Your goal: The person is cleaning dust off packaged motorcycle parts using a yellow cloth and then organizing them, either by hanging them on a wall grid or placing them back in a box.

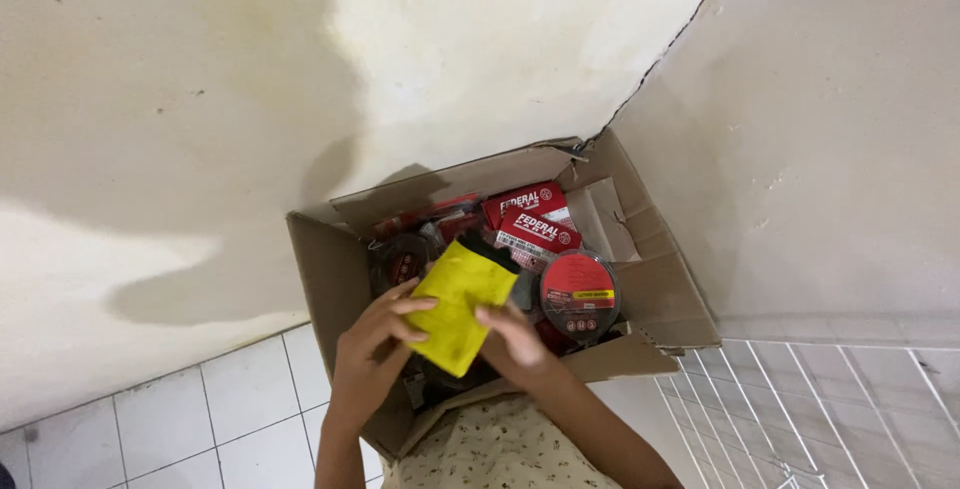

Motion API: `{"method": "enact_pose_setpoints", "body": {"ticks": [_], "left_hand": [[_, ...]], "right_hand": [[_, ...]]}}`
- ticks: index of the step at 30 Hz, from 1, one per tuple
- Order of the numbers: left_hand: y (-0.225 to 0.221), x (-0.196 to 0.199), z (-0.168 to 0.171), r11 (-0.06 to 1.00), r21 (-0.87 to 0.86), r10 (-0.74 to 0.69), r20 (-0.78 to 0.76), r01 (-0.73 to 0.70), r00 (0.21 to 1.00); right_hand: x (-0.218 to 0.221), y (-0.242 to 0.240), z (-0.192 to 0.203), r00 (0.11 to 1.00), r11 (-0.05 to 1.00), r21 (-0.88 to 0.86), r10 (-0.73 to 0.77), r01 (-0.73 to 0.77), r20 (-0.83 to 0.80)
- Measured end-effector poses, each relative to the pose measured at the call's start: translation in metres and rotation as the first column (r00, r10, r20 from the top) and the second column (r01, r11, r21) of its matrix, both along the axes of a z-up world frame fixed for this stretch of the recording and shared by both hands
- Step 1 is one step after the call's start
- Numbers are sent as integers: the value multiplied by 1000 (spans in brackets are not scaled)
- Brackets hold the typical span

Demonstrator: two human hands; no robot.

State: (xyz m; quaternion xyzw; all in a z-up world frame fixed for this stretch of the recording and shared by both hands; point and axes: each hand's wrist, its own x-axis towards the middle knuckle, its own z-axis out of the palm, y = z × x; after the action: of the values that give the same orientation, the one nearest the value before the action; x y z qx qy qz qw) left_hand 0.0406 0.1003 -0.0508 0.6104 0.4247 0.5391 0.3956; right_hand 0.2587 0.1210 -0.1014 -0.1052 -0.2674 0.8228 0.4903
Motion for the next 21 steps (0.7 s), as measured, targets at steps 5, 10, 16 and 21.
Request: {"method": "enact_pose_setpoints", "body": {"ticks": [5, 10, 16, 21], "left_hand": [[9, 2, 53, 977, -1, -205, -294, 215, 933], [36, 20, 90, 873, -486, -290, -452, 39, 844], [82, 117, 8, 804, -360, -559, -730, 473, 393], [117, 241, -106, 757, -274, -395, -915, 593, 81]], "right_hand": [[51, 15, 30, 842, 918, -94, -307, 385, 444], [151, 16, -10, 739, 741, -48, -671, 670, -55], [176, -9, 33, 619, 630, 60, -736, 775, -275], [185, -44, 28, 543, 547, 36, -817, 836, -195]]}}
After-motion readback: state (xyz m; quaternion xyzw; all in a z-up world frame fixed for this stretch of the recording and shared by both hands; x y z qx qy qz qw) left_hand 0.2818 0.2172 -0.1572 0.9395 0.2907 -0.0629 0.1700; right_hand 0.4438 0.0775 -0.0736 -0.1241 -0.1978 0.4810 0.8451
